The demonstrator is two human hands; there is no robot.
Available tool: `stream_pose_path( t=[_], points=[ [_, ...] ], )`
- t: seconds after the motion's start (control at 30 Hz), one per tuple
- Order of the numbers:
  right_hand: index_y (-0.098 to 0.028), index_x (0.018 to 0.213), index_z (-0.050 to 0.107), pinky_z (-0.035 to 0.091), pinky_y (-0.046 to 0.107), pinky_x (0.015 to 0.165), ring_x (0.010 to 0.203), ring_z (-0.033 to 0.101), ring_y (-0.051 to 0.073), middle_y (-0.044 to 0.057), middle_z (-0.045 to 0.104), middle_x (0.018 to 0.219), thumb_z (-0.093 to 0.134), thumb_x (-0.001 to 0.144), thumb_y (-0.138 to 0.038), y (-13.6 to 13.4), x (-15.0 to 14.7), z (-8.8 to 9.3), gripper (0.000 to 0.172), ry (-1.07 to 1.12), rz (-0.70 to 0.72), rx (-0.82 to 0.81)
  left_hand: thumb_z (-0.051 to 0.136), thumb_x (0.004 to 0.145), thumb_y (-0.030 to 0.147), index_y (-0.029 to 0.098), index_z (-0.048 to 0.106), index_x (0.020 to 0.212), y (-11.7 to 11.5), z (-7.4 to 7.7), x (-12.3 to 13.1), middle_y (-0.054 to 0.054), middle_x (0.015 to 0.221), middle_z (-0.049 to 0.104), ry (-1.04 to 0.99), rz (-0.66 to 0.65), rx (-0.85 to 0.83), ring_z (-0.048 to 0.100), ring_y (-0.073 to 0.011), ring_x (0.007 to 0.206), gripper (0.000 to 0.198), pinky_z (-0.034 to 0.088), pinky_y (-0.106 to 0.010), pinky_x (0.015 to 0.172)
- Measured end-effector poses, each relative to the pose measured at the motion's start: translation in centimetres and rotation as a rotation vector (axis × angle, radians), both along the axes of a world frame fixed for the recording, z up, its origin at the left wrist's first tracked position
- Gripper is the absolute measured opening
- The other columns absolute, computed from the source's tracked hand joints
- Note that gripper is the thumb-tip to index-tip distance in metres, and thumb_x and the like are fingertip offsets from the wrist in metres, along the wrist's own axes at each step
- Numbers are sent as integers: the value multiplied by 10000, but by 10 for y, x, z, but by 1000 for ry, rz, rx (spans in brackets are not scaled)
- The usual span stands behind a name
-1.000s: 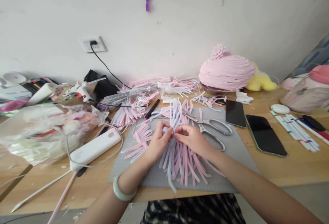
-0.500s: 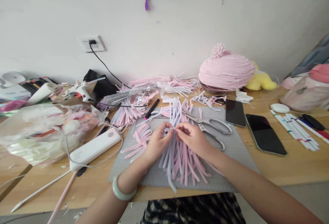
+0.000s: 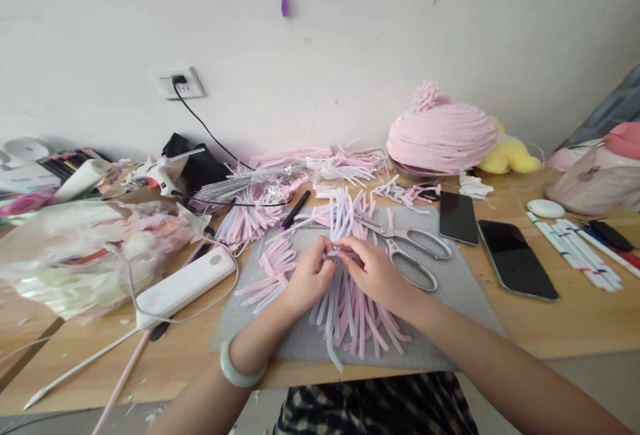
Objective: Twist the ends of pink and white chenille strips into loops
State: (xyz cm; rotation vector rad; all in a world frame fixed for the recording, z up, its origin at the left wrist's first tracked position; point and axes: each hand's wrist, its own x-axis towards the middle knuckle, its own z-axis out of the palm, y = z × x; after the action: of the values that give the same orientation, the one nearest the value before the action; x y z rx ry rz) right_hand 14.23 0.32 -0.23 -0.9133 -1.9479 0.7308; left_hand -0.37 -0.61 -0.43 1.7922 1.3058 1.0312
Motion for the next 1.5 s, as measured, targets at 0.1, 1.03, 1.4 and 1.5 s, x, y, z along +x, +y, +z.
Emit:
stream_pose_path(
  t=[0.1, 1.03, 1.4, 1.5],
  points=[
    [-174, 882, 617, 451, 254, 726, 810, 604, 156, 58, 658, 859, 492, 824, -194, 4, 2, 0, 139, -3, -1, 8, 402, 726, 163, 196, 402, 762, 1, 0, 0, 49, 654, 395, -73, 42, 7, 392, -106, 600, 49, 343, -231, 594],
    [-164, 632, 597, 389, 236, 480, 462, 520, 113, -13, 566, 537, 523, 769, -347, 5, 5, 12, 240, 151, 46, -645, 635, 688, 252, 196, 451, 969, 6, -6, -2, 2, 830, 537, -446, 39, 15, 528, -108, 720, 340, 429, -237, 683],
    [-152, 608, 597, 381, 242, 608, 650, 514, 128, -7, 556, 621, 526, 751, -308, 8, 6, 4, 223, 128, -4, -469, 589, 735, 302, 148, 556, 811, 8, 2, -4, -17, 723, 584, -407, -28, -86, 541, -135, 694, 175, 443, -277, 709],
    [-153, 592, 580, 362, 226, 518, 522, 470, 98, -26, 515, 538, 542, 737, -344, 6, 3, 4, 243, 198, 24, -616, 568, 752, 312, 147, 554, 834, 7, 3, -4, -21, 730, 581, -390, -50, -79, 543, -136, 692, 185, 450, -282, 706]
  ],
)
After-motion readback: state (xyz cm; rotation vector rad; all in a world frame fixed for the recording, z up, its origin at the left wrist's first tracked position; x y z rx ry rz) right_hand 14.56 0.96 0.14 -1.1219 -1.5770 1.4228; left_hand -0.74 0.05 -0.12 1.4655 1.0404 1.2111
